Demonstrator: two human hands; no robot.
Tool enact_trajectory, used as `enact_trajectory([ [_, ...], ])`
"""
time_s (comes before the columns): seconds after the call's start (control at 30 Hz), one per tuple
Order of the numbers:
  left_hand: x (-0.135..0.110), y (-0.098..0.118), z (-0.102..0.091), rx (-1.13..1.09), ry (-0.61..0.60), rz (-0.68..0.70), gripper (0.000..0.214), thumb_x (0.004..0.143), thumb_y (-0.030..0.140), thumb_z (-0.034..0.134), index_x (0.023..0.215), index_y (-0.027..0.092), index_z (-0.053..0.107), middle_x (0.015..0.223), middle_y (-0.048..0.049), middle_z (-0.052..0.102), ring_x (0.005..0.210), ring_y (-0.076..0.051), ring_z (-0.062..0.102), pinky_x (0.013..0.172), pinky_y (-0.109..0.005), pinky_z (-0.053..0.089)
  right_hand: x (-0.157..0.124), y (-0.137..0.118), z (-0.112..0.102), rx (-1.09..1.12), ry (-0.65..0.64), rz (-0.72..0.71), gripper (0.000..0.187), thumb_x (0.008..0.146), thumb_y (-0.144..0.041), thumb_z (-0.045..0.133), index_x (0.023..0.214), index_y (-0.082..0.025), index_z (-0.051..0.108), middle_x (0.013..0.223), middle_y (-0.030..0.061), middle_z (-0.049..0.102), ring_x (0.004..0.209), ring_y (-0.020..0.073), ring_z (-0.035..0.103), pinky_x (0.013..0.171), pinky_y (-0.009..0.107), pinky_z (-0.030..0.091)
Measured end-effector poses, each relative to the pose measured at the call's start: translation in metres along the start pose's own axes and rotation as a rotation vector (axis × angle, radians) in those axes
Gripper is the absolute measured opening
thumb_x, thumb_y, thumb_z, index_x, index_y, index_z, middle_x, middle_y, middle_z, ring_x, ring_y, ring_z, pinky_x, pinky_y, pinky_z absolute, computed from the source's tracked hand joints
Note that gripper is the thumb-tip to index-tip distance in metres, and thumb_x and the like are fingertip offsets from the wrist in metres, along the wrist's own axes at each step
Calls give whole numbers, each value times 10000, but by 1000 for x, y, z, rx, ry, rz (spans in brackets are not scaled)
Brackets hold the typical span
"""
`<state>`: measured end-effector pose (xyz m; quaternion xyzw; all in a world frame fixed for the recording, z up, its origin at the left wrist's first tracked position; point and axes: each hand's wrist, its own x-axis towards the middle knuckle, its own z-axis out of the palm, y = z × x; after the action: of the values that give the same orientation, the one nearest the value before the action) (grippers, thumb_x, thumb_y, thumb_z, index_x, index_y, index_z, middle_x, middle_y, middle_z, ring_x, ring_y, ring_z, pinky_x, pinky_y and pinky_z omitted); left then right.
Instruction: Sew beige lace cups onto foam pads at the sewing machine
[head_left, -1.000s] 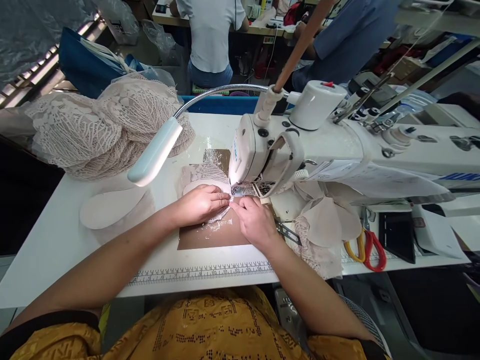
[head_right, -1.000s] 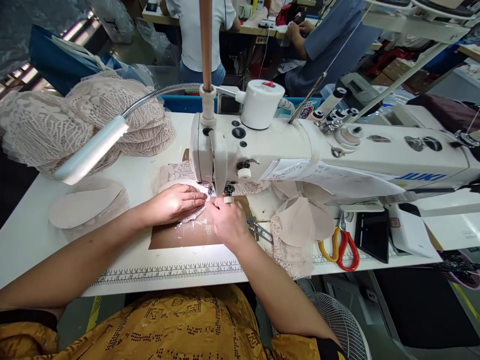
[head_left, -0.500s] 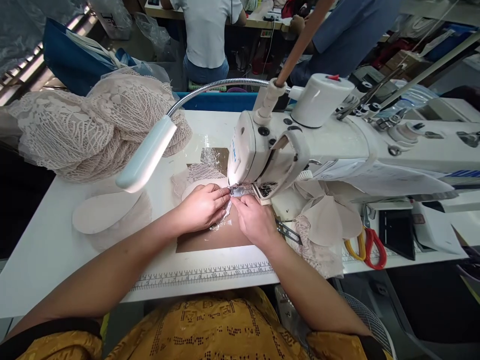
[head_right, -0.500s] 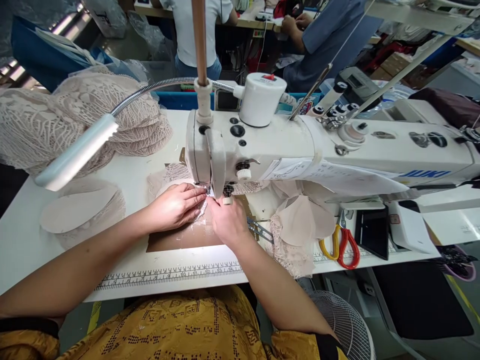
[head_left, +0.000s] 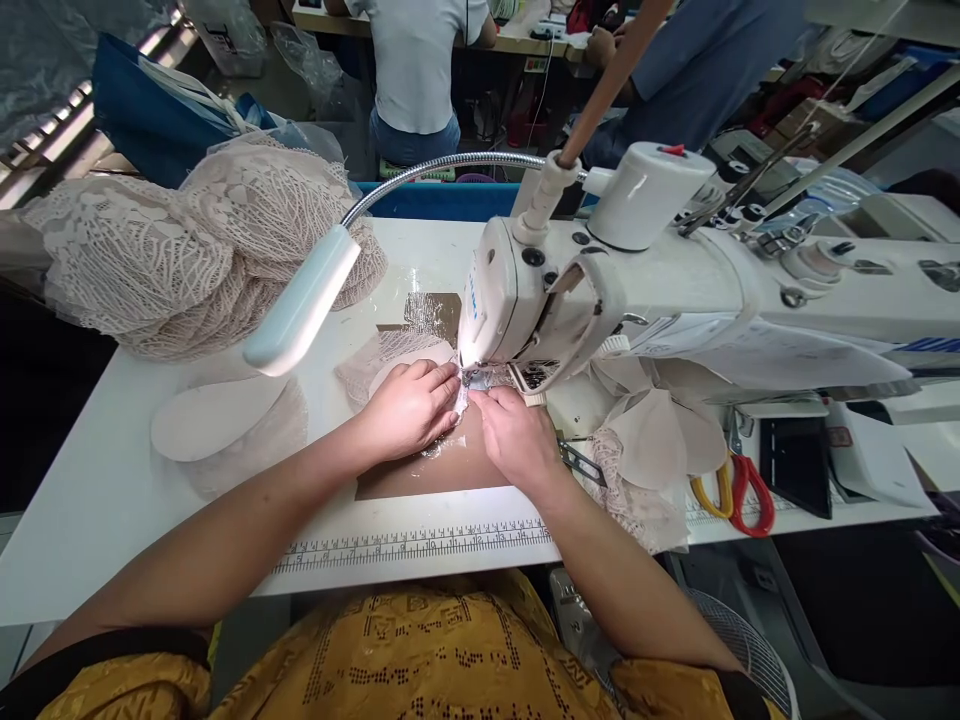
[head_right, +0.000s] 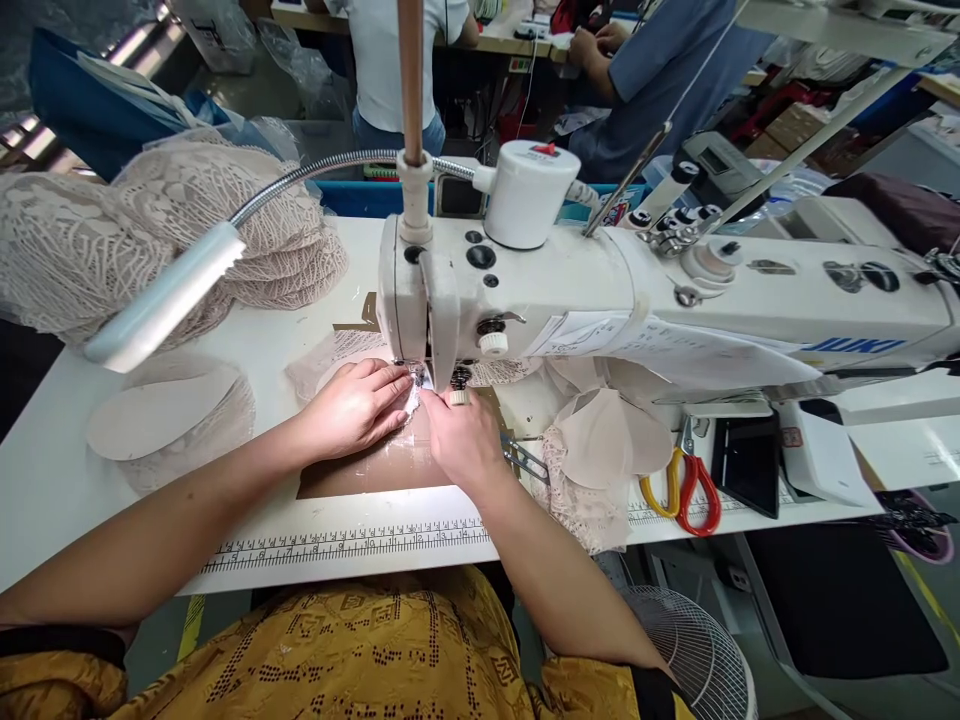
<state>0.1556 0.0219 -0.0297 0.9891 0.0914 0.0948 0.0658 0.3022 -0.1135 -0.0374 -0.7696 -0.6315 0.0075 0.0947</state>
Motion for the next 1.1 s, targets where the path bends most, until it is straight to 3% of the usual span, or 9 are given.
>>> enact_trajectory([
  [0.17,-7,-7,-4,-84,51,80,366,955,331,466,1214,121,618,1327,-156,575,1083,-296,533,897,-440,460,-2,2,-1,33,22,-4,397,920,-161,425,1241,-215,653,1044,71,689,848,210,559,727,315,378],
  [0.33,-12,-12,-7,-184,88,188,284,965,286,478,1153,157,646,1210,-117,653,1110,-259,549,945,-409,457,-4,2,-3,75,52,-75,396,914,-132,417,1221,-190,661,1047,60,692,866,199,555,735,306,384],
  [0.57,-13,-7,-7,-179,46,204,271,973,294,473,1072,158,685,985,-120,679,932,-223,611,834,-368,484,-3,0,-4,27,-16,-106,413,881,-103,444,1223,-204,651,967,65,662,857,207,528,694,311,349],
  [0.77,-13,-2,-6,-152,19,179,305,992,279,431,1130,154,673,1181,-117,668,1037,-230,591,890,-370,483,-4,-3,-7,-34,-61,-97,382,893,-109,433,1172,-218,671,933,73,643,827,211,509,659,324,308],
  [1.1,-13,-2,-3,-130,10,162,311,980,280,447,1184,155,646,1235,-127,633,1039,-244,569,897,-385,478,0,-1,-2,-69,-4,-31,415,866,-120,487,1227,-235,657,910,62,665,797,220,517,632,332,305],
])
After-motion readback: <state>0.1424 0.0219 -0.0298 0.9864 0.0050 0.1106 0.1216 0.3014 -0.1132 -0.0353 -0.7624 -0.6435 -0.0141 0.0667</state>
